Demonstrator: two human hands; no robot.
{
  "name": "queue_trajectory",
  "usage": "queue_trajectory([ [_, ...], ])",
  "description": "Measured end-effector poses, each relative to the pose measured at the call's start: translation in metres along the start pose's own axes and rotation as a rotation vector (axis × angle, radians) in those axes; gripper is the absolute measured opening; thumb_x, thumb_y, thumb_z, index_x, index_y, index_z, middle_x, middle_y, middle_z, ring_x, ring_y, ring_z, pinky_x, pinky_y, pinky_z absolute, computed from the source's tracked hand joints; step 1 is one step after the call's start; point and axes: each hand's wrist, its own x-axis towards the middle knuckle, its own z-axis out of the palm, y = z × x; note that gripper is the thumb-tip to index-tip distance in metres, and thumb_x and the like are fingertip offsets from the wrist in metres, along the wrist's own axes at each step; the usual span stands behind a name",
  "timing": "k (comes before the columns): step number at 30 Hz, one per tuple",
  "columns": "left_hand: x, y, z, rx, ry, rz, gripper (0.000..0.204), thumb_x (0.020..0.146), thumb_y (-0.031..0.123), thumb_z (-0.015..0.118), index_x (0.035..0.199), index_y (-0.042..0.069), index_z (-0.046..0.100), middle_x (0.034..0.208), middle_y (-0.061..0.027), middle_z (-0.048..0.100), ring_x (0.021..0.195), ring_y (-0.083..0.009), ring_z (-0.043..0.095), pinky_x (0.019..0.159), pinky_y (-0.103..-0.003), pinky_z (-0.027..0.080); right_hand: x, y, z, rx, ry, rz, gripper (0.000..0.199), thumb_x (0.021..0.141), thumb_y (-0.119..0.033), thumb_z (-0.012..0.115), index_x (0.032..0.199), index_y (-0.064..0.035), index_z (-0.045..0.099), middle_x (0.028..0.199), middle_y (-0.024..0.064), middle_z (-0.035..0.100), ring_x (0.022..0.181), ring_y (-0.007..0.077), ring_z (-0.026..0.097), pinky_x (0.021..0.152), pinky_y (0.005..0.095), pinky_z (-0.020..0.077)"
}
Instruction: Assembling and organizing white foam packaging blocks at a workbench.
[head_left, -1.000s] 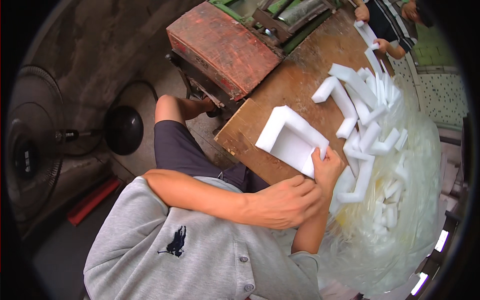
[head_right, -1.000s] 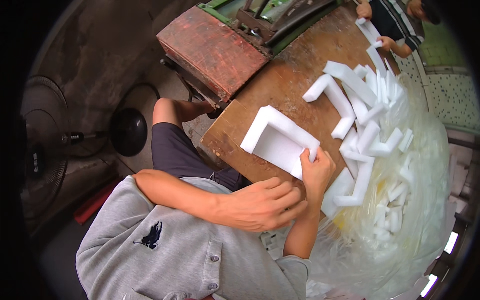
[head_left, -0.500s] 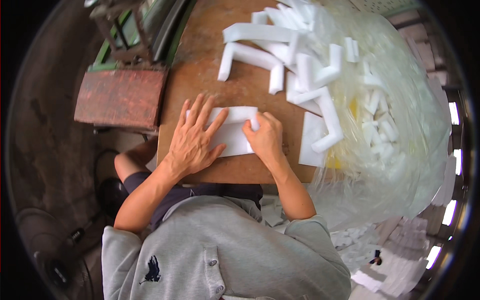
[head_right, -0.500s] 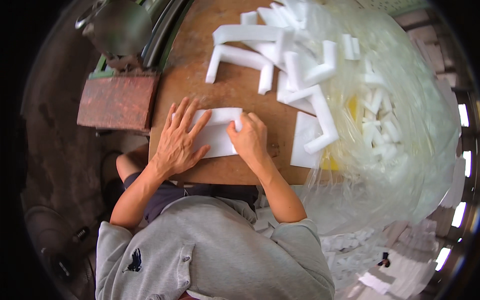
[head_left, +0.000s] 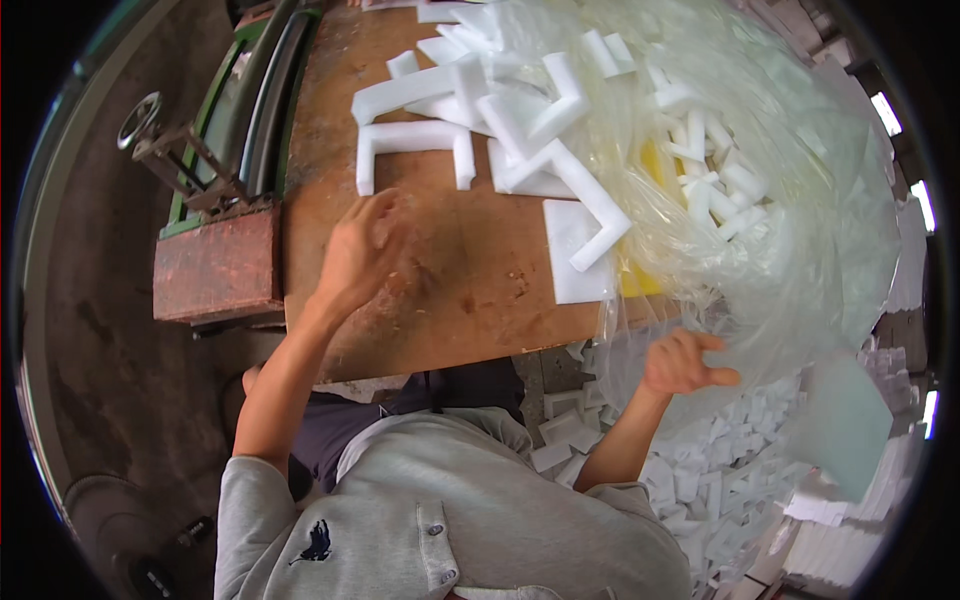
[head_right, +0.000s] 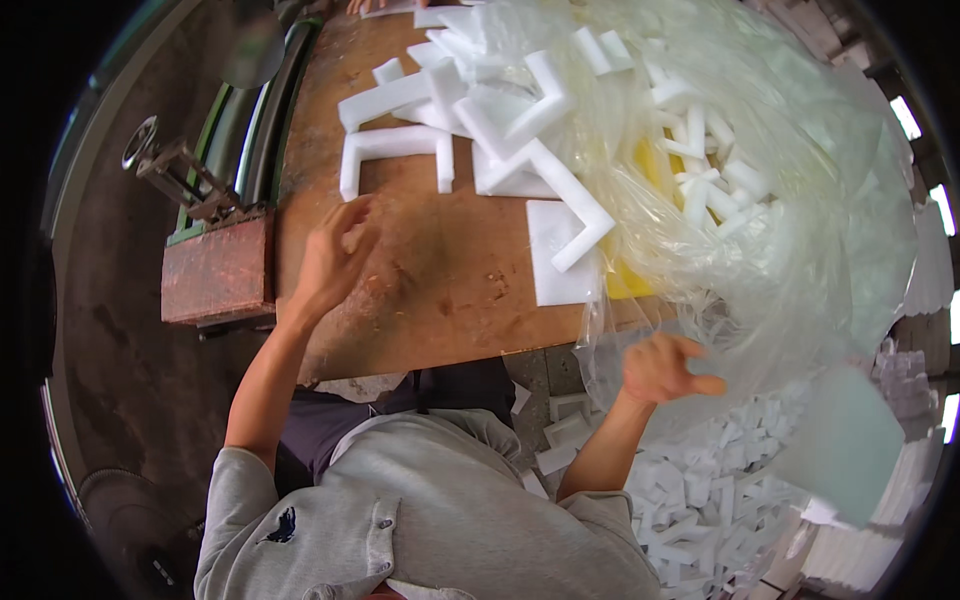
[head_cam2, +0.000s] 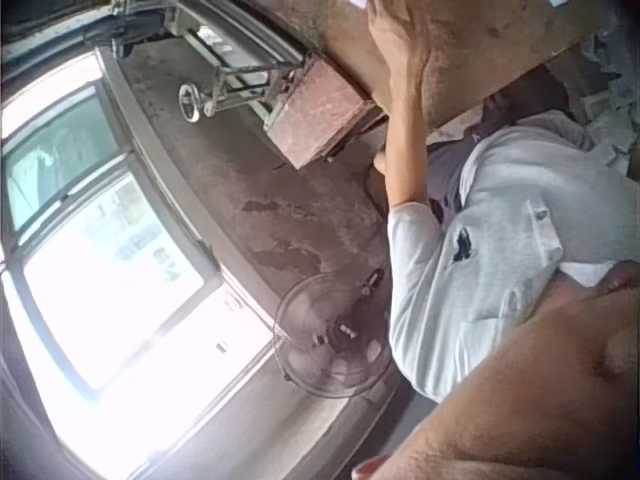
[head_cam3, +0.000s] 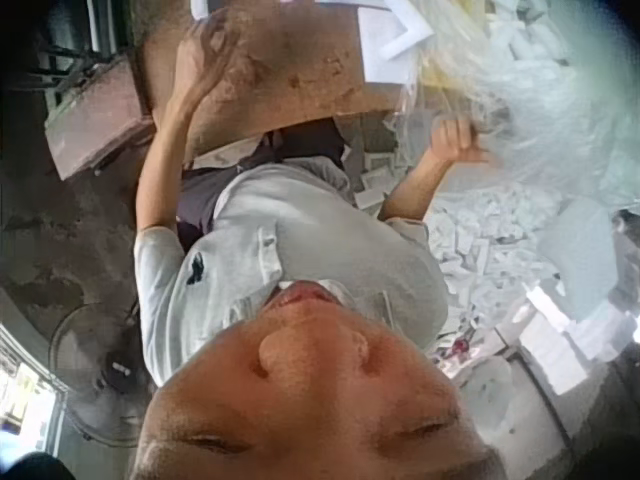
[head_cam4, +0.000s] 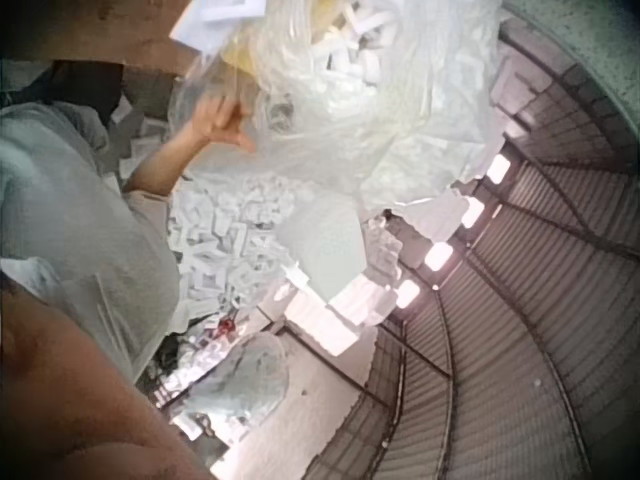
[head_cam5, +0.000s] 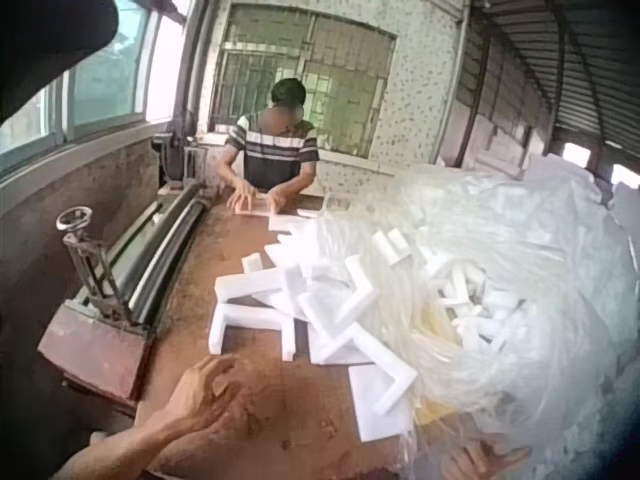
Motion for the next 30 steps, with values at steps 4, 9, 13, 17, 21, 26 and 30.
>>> queue_trajectory([
  [4,0.059,0.052,0.065,0.043,-0.076,0.037,0.043,0.090,0.020,0.073,0.125,-0.001,0.062,0.112,-0.0184,0.066,0.096,-0.0368,0.067,0.083,-0.041,0.055,-0.010,0.074,-0.031,-2.158,0.658,0.198,0.059,0.087,-0.043,0.077,0.126,-0.0009,0.067,0.115,0.0193,0.066,0.104,0.0396,0.064,0.090,0.0474,0.0520],
  [9,0.114,0.055,0.141,0.289,-0.068,0.188,0.044,0.086,0.023,0.076,0.114,-0.004,0.055,0.102,-0.0256,0.065,0.092,-0.0398,0.067,0.075,-0.046,0.055,0.000,0.115,-0.063,-2.684,0.711,0.431,0.069,0.088,-0.047,0.074,0.138,-0.0036,0.056,0.141,0.0370,0.041,0.129,0.0541,0.039,0.111,0.0621,0.0283],
  [13,0.121,0.059,0.156,0.286,-0.163,0.106,0.039,0.085,0.020,0.075,0.106,-0.003,0.051,0.095,-0.0277,0.064,0.087,-0.0407,0.067,0.072,-0.047,0.054,0.009,0.103,-0.081,-2.591,0.861,0.365,0.055,0.080,-0.045,0.080,0.115,-0.0072,0.060,0.139,0.0337,0.037,0.126,0.0519,0.038,0.111,0.0645,0.0215],
  [17,0.086,0.066,0.120,0.161,-0.135,0.156,0.031,0.086,0.013,0.069,0.107,-0.003,0.053,0.093,-0.0253,0.063,0.084,-0.0425,0.066,0.071,-0.049,0.053,0.000,0.100,-0.066,-2.515,0.689,0.352,0.049,0.075,-0.040,0.085,0.104,-0.0079,0.060,0.134,0.0286,0.042,0.123,0.0492,0.040,0.110,0.0650,0.0233],
  [21,0.021,0.069,0.038,0.094,-0.068,0.044,0.025,0.087,0.011,0.064,0.106,-0.003,0.057,0.092,-0.0230,0.062,0.082,-0.0414,0.063,0.072,-0.049,0.050,0.001,0.124,-0.050,-2.254,0.416,0.388,0.044,0.071,-0.034,0.088,0.098,-0.0090,0.064,0.124,0.0253,0.052,0.117,0.0470,0.047,0.112,0.0665,0.0245],
  [26,-0.046,0.042,-0.022,0.081,0.021,-0.127,0.029,0.088,0.013,0.063,0.108,-0.007,0.057,0.088,-0.0239,0.058,0.080,-0.0408,0.061,0.070,-0.047,0.048,0.038,0.177,-0.060,-2.037,0.001,0.460,0.047,0.066,-0.027,0.093,0.098,-0.0083,0.064,0.144,0.0296,0.043,0.127,0.0494,0.047,0.101,0.0540,0.0428],
  [30,-0.079,0.029,-0.062,-0.085,-0.001,-0.300,0.030,0.086,0.012,0.066,0.109,-0.007,0.062,0.087,-0.0205,0.060,0.075,-0.0318,0.060,0.070,-0.038,0.049,0.059,0.224,-0.068,-1.973,-0.265,0.501,0.048,0.068,-0.033,0.091,0.102,-0.0100,0.066,0.127,0.0246,0.052,0.118,0.0481,0.052,0.097,0.0540,0.0441],
])
